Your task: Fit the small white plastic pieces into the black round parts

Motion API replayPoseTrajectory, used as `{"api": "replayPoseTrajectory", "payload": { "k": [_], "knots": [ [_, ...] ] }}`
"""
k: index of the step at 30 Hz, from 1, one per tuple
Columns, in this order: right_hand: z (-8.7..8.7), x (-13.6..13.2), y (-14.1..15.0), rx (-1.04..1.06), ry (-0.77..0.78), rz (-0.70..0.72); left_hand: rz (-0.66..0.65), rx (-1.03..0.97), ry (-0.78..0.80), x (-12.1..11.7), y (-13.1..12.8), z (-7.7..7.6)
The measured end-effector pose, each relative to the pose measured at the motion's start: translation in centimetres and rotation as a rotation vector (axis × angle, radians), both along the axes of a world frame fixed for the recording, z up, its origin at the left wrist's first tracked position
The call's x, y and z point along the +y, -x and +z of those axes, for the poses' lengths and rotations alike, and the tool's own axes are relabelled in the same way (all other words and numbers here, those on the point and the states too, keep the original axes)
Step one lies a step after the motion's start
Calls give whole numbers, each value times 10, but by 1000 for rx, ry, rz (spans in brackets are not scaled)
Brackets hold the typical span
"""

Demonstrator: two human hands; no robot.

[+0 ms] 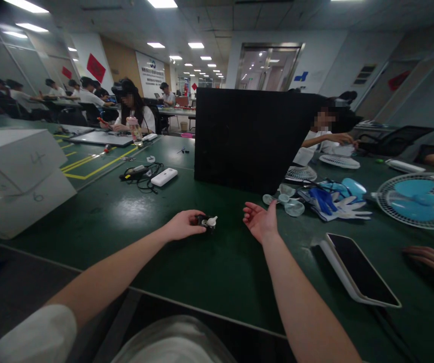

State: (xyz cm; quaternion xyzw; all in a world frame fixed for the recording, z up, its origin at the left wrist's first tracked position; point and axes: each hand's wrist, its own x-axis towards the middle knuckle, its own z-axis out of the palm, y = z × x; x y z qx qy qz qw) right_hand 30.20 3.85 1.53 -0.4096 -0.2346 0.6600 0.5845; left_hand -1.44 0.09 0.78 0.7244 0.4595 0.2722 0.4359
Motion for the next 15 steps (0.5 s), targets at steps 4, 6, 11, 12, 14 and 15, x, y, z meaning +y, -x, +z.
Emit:
{"api": "replayPoseTrajectory", "payload": {
  "k": [4,6,11,12,14,15],
  "knots": [
    [-1,0,-1,1,-4,8,70,-24,-35,8,31,4],
    [-2,0,-1,-3,-9,12,140,-39,-46,13,59,2],
    [-3,1,0,-11,-22,16,367,-109,-96,18,141,-10],
    [-3,1,0,-6,-20,13,412,-101,-112,18,156,-12],
    [-2,0,0,4,-13,3,496,-43,-168,17,183,-12],
    [-2,0,0,7,-11,1,544,9,-203,16,194,-12]
  ]
}}
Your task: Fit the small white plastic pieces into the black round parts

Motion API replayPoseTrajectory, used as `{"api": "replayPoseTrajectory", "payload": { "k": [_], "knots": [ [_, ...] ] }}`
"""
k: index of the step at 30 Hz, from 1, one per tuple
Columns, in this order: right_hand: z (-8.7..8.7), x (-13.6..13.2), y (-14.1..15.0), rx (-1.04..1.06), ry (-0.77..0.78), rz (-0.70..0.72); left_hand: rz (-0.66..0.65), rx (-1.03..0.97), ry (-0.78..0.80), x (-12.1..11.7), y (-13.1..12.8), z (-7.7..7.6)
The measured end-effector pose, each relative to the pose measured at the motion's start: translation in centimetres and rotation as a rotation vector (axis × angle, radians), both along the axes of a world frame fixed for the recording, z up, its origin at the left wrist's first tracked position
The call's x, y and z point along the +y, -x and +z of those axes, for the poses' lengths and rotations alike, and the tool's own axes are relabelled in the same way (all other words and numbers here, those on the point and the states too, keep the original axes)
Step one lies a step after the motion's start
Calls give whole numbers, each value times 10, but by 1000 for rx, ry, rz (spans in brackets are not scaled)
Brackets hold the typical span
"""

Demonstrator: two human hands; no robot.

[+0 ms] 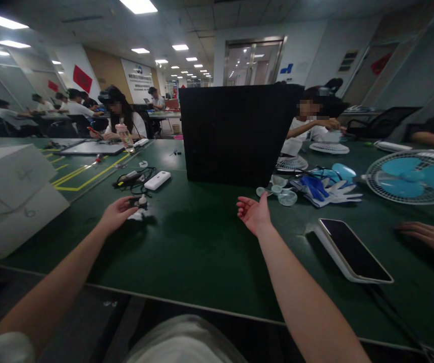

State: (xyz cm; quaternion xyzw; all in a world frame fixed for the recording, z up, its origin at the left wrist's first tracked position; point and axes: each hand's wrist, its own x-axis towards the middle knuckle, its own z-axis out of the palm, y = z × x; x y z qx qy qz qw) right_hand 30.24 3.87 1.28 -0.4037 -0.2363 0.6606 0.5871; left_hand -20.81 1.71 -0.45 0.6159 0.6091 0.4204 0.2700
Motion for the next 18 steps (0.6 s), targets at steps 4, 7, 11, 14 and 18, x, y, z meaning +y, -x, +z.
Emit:
{"api": "replayPoseTrajectory", "payload": {
  "k": [4,7,11,14,18],
  "knots": [
    [-1,0,-1,4,-9,3,203,294,-42,-4,28,3],
    [-2,0,-1,1,-12,-3,256,511,-67,-8,35,8],
    [-2,0,-1,-1,-12,-3,288,779,-91,-14,34,15],
    [-2,0,0,-3,-9,-7,305,915,-92,-17,29,19],
    [-2,1,0,-4,-7,-6,294,1043,-97,-19,21,23]
  ]
}}
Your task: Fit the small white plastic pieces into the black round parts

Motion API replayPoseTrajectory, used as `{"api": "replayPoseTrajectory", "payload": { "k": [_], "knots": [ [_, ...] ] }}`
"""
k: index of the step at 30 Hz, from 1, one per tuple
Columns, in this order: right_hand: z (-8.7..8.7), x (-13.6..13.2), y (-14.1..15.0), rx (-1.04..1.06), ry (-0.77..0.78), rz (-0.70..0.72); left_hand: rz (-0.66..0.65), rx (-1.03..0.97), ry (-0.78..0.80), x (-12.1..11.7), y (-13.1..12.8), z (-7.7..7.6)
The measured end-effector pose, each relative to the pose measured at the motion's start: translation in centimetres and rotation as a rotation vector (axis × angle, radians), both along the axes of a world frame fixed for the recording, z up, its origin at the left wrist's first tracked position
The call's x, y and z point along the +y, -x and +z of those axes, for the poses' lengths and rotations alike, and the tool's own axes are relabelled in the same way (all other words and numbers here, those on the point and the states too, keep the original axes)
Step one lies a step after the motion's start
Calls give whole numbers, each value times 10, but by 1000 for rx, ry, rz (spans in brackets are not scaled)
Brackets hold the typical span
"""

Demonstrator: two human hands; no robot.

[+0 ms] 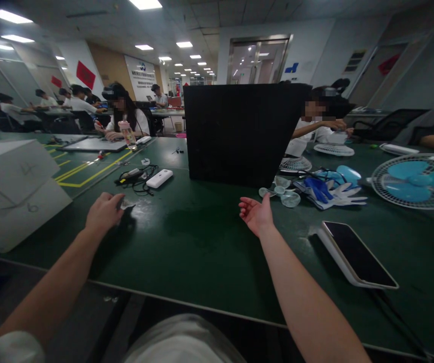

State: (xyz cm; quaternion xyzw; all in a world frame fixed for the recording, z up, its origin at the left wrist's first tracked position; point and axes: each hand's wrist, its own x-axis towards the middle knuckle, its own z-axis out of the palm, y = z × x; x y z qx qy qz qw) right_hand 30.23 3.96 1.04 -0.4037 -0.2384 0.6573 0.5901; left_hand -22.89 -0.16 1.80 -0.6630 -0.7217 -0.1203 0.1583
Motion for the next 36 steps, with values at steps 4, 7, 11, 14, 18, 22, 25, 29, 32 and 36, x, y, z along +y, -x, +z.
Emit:
{"api": "replayPoseTrajectory", "payload": {
  "k": [4,7,11,14,18,22,25,29,32,36],
  "knots": [
    [-1,0,0,-10,-2,8,-4,35,58,-2,-6,0],
    [0,0,0,-21,-8,12,-80,3,67,-4,-10,-1],
    [1,-1,2,-37,-11,9,-188,-67,-55,1,-17,0],
    [3,-2,3,-44,-5,5,-190,-123,-154,17,-15,0],
    [4,-2,3,-42,-1,9,-182,-200,9,40,0,-5],
    [2,-1,2,-55,1,18,-207,-196,127,47,6,-16],
    [0,0,1,-65,-7,25,-223,-176,90,43,0,-19],
    [0,1,0,-58,-11,33,-222,-158,75,43,-12,-15],
    [0,1,0,-59,-14,31,-233,-134,90,51,-19,-11],
    [0,0,0,-51,-13,29,-224,-117,152,65,-23,-6]
  ]
}}
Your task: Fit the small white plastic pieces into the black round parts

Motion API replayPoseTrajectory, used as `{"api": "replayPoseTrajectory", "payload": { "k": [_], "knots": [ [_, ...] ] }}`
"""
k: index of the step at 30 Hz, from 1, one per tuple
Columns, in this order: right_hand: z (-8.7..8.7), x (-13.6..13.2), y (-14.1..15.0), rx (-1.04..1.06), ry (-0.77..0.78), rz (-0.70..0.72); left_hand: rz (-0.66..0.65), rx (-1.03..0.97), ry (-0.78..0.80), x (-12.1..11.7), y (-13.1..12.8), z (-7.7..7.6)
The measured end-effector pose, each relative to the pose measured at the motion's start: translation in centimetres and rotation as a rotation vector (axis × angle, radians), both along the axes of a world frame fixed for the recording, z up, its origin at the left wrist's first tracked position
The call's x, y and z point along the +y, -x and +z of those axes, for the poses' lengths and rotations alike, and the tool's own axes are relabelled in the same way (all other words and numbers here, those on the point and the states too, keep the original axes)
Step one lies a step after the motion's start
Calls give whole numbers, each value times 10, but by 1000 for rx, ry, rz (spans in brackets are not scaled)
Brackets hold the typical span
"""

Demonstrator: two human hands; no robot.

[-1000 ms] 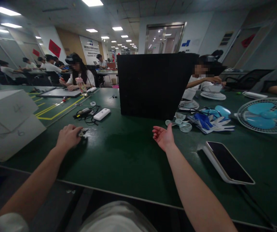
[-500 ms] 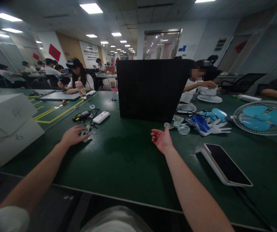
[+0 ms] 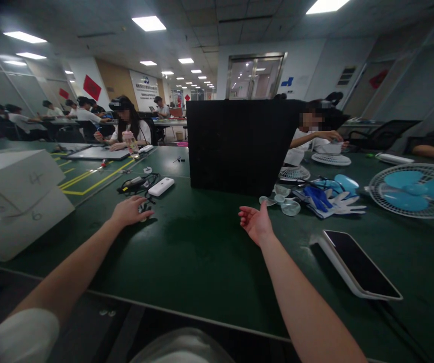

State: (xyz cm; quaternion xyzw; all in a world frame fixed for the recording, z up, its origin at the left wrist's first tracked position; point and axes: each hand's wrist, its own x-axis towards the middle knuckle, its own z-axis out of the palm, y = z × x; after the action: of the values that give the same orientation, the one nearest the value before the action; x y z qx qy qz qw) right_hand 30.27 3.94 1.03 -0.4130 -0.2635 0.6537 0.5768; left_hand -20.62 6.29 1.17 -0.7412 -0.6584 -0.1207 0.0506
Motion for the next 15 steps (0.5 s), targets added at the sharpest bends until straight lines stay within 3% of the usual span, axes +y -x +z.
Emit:
{"api": "replayPoseTrajectory", "payload": {
  "k": [3,8,15],
  "knots": [
    [0,-1,1,-5,-1,11,-19,18,60,1,3,2],
    [3,-2,3,-38,-18,20,-139,84,70,-20,8,-1],
    [1,0,2,-53,18,10,-67,110,52,-21,-1,-8]
  ]
}}
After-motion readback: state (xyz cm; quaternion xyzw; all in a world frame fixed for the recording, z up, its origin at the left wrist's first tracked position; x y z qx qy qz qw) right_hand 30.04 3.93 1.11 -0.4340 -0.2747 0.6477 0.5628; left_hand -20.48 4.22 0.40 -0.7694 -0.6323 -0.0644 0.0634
